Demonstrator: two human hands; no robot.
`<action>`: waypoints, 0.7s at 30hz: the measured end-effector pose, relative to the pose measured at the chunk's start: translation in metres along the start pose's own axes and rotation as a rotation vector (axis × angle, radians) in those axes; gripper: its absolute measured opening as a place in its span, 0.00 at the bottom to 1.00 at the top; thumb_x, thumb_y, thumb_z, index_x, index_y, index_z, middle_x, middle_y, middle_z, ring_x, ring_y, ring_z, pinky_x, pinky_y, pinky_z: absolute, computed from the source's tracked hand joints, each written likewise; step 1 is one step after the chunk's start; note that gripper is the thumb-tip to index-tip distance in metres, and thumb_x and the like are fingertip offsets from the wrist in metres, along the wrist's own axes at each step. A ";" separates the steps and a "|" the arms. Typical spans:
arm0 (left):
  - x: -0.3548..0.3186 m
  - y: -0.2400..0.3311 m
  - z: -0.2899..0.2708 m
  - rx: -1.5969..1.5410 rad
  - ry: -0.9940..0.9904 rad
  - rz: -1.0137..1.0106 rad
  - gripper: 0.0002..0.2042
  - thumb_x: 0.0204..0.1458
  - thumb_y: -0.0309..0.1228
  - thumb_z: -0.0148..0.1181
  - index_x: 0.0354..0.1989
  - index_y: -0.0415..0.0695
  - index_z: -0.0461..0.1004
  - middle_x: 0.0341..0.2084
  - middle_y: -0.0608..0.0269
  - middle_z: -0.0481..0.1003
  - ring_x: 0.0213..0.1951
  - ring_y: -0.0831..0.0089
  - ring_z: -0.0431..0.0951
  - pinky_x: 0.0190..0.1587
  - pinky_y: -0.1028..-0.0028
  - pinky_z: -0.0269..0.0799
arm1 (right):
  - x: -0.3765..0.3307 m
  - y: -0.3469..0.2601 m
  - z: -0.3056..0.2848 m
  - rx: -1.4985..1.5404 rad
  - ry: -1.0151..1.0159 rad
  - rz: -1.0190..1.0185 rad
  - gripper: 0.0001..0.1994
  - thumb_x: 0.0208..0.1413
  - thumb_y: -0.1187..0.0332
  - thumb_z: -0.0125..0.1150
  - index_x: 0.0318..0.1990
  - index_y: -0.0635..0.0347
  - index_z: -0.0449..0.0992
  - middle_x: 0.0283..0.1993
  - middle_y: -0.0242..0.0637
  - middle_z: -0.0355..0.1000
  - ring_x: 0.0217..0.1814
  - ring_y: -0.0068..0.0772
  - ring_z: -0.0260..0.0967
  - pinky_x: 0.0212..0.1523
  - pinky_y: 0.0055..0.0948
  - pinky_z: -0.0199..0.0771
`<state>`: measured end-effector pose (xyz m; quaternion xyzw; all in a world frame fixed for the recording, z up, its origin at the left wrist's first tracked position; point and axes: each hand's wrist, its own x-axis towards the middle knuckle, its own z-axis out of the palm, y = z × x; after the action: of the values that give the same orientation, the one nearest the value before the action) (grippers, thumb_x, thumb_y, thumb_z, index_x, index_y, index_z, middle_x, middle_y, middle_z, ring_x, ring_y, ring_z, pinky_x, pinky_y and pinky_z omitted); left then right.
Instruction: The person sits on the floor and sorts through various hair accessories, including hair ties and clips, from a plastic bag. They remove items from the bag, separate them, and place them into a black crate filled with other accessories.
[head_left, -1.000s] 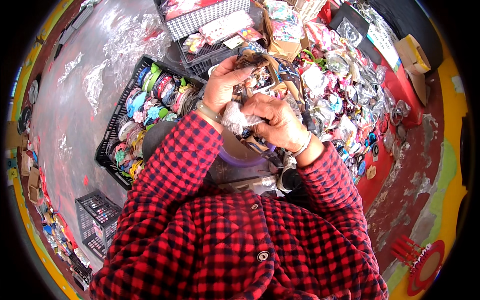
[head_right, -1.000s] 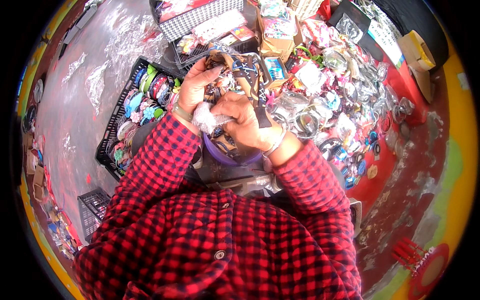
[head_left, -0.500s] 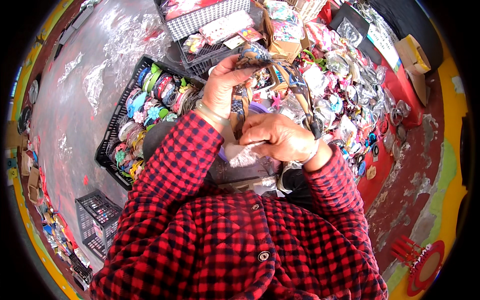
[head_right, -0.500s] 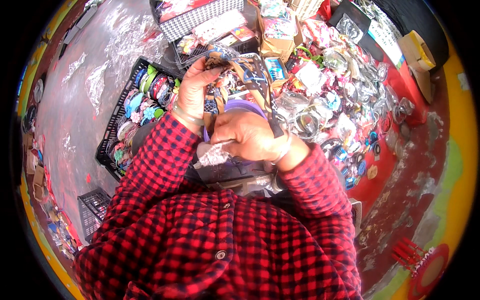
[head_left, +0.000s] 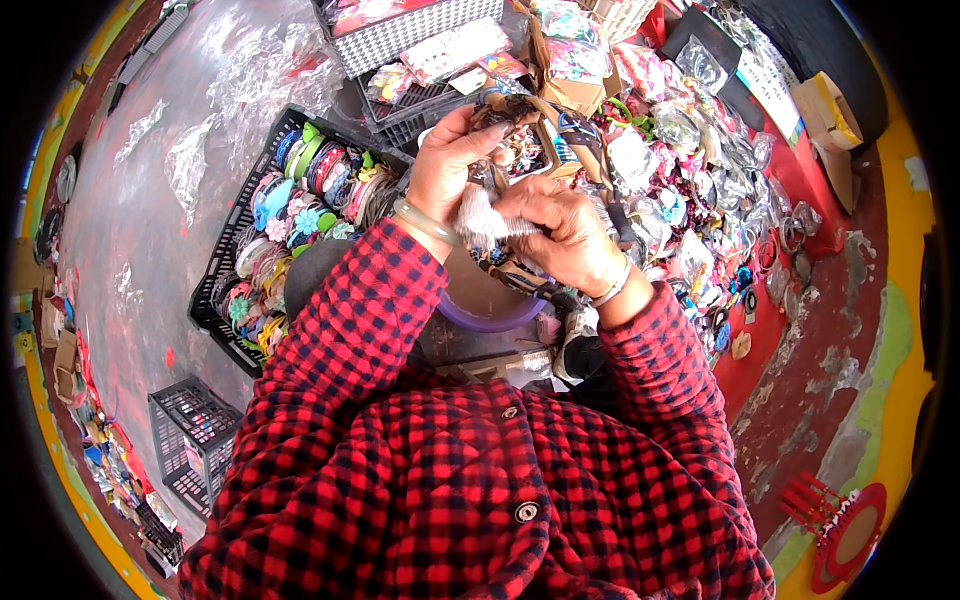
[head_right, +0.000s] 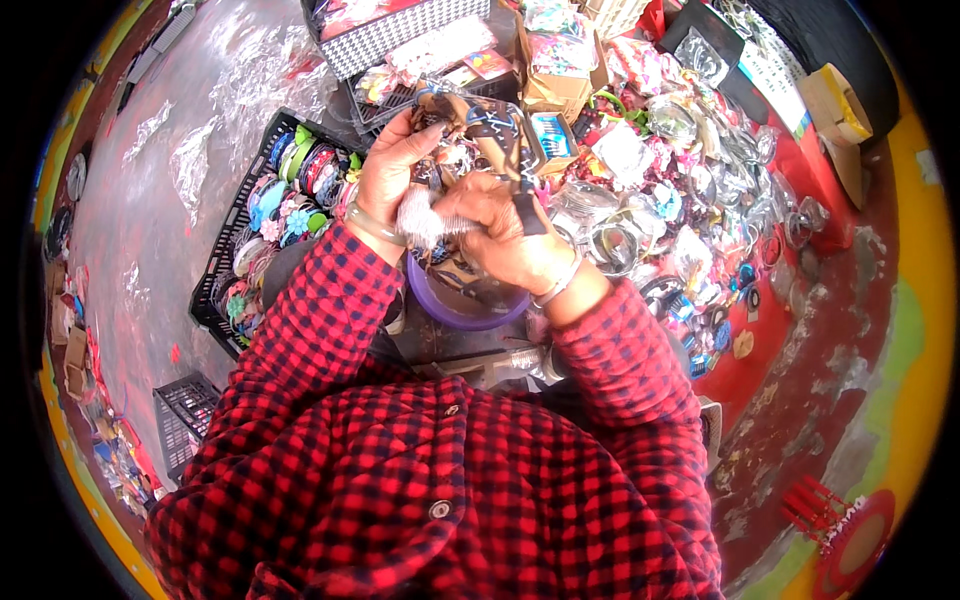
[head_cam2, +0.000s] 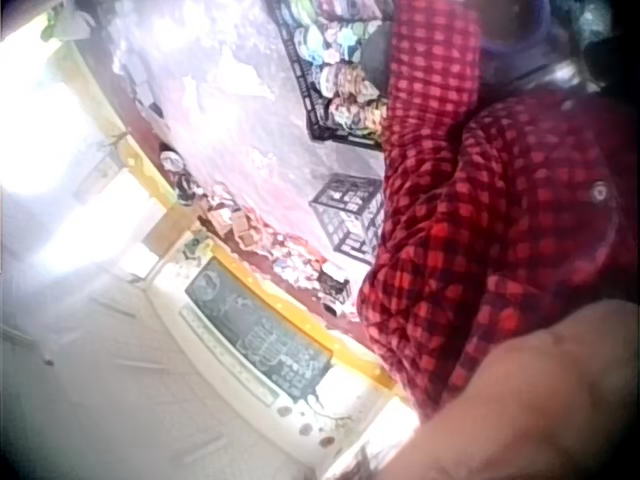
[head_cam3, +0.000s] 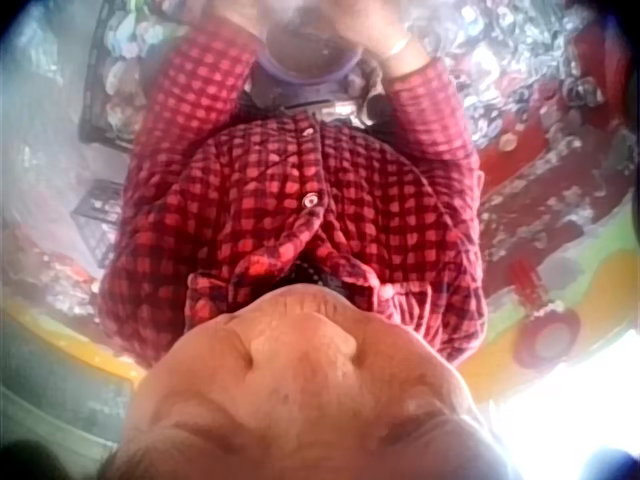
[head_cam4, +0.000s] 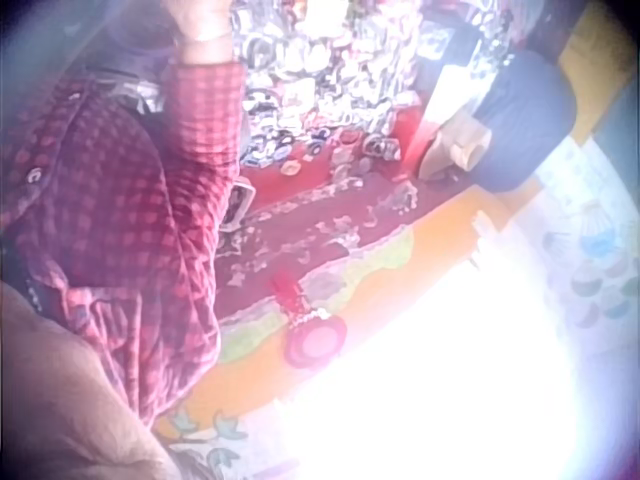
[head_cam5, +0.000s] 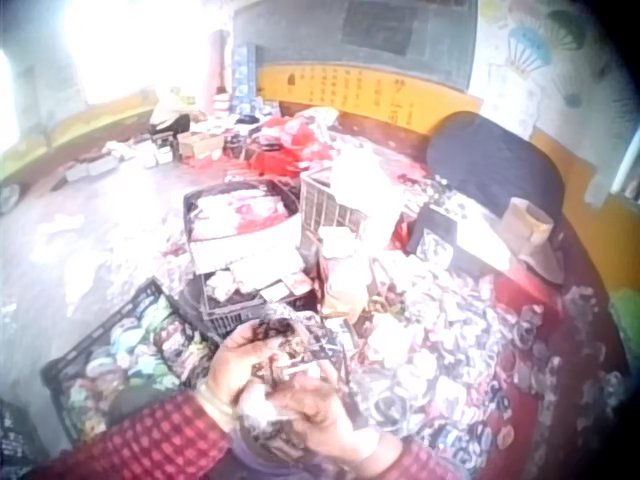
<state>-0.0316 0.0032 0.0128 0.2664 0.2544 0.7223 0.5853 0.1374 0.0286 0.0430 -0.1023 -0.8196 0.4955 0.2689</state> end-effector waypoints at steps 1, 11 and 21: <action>0.001 0.001 0.001 -0.019 0.023 0.011 0.10 0.53 0.23 0.52 0.44 0.40 0.70 0.33 0.64 0.74 0.33 0.80 0.73 0.35 0.83 0.70 | 0.000 -0.004 -0.002 0.030 -0.048 0.014 0.13 0.40 0.85 0.57 0.36 0.62 0.74 0.34 0.35 0.69 0.38 0.31 0.67 0.43 0.29 0.66; 0.001 -0.006 0.005 0.064 0.110 -0.080 0.10 0.51 0.22 0.54 0.43 0.40 0.71 0.32 0.68 0.75 0.27 0.83 0.71 0.31 0.84 0.68 | -0.005 -0.033 -0.031 0.401 -0.377 0.136 0.09 0.39 0.80 0.62 0.32 0.69 0.72 0.32 0.40 0.67 0.33 0.31 0.64 0.36 0.29 0.62; 0.003 -0.004 0.014 0.155 0.057 -0.238 0.12 0.52 0.23 0.51 0.46 0.36 0.69 0.38 0.58 0.75 0.37 0.74 0.76 0.27 0.77 0.71 | -0.026 -0.033 -0.073 0.705 -0.115 0.094 0.16 0.48 0.61 0.60 0.34 0.69 0.74 0.37 0.44 0.70 0.41 0.36 0.67 0.41 0.31 0.64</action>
<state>-0.0193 0.0073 0.0207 0.2583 0.3558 0.6331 0.6371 0.2017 0.0566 0.0899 -0.0129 -0.6063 0.7647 0.2180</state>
